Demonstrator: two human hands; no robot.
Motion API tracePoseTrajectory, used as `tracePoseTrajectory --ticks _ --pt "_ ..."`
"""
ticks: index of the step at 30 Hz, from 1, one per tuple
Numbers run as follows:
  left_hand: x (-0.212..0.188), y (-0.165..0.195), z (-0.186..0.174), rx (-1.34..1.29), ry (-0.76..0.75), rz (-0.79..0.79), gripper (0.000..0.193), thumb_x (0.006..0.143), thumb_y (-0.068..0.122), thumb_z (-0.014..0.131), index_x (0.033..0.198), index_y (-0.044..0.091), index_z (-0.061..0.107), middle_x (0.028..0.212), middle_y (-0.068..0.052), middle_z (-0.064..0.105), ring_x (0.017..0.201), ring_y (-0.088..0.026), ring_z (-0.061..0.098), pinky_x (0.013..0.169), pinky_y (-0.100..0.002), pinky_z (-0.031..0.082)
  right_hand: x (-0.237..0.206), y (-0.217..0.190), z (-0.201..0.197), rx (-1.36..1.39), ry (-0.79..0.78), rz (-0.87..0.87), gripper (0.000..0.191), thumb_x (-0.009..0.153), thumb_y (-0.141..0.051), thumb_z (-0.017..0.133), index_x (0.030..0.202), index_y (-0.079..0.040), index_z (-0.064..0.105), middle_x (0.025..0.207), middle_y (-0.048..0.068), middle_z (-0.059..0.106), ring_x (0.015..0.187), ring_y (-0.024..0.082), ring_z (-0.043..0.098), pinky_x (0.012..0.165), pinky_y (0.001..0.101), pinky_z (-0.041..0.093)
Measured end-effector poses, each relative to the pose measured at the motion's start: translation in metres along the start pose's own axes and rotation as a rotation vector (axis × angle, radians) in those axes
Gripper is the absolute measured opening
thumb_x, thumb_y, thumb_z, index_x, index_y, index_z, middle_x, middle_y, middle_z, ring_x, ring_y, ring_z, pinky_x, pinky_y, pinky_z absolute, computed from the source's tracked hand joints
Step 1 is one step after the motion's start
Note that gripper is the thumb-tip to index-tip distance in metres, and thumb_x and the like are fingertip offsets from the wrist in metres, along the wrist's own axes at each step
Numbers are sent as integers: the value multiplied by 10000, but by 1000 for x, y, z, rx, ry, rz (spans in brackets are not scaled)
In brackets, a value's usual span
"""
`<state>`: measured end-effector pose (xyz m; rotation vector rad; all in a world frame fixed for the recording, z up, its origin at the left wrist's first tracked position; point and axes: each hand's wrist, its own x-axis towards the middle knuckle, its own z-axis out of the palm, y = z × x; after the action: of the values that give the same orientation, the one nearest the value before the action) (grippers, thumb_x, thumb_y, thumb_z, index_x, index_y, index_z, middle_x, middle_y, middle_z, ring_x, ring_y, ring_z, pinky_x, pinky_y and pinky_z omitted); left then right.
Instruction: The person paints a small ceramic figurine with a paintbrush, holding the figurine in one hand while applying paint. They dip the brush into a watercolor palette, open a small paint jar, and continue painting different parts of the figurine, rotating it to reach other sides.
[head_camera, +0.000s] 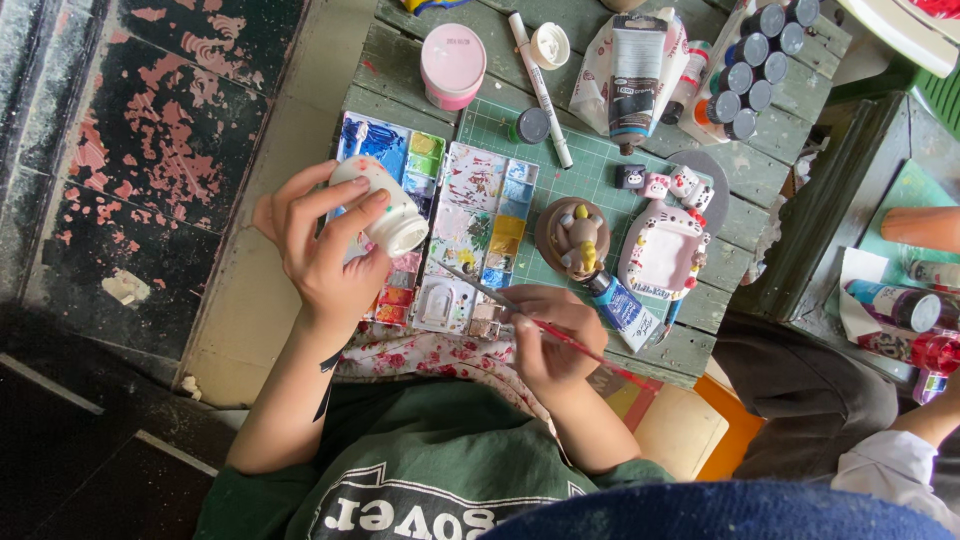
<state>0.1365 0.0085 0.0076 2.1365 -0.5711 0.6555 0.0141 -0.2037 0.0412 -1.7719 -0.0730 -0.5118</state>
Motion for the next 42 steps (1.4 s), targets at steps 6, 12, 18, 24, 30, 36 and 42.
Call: tracePoseTrajectory --ticks 6,12,18,24,30,36,42 --pt "0 2 3 -37 33 85 458 787 -95 811 1139 184 725 1247 44 613 1284 -310 599 1091 -477 403 17 -4 13 -235 -114 -62 156 988 1 670 1047 -10 526 984 228 746 821 226 748 720 305 589" --pt "-2 0 3 -23 47 132 441 800 -94 829 1123 190 734 1230 49 615 1277 -320 597 1077 -471 399 6 5 20 217 -17 315 72 1099 -27 567 1122 -21 499 966 156 687 727 162 691 662 288 569" --pt "-3 0 4 -20 45 136 446 785 -72 830 1120 206 734 1238 61 620 1269 -314 595 1063 -473 388 8 15 17 428 18 564 81 1115 -138 489 1120 -63 458 951 190 721 552 155 661 419 205 346" --pt "-4 -3 4 -3 59 106 444 803 -59 797 1140 219 715 1241 56 609 1259 -294 612 1051 -466 367 5 19 14 452 93 575 90 1124 -162 471 1148 -77 453 880 180 714 505 135 620 393 198 301" --pt "-4 -10 3 105 66 0 377 878 8 846 1164 193 684 1273 31 592 1266 -268 597 1106 -466 318 -5 32 15 44 121 251 77 1133 -51 547 1188 -76 499 974 144 684 688 124 648 593 240 481" --pt "-5 -17 0 124 62 -24 396 939 37 906 1219 163 656 1289 17 595 1299 -258 576 1125 -457 318 0 46 22 -566 15 99 195 949 -6 755 1074 -48 611 964 94 753 737 150 715 610 272 529" --pt "-5 -15 3 120 33 -40 396 910 13 865 1207 188 671 1287 25 602 1305 -254 580 1094 -423 321 5 46 24 -641 -43 21 205 949 -27 764 1076 -53 606 1011 104 758 815 223 758 678 306 574"
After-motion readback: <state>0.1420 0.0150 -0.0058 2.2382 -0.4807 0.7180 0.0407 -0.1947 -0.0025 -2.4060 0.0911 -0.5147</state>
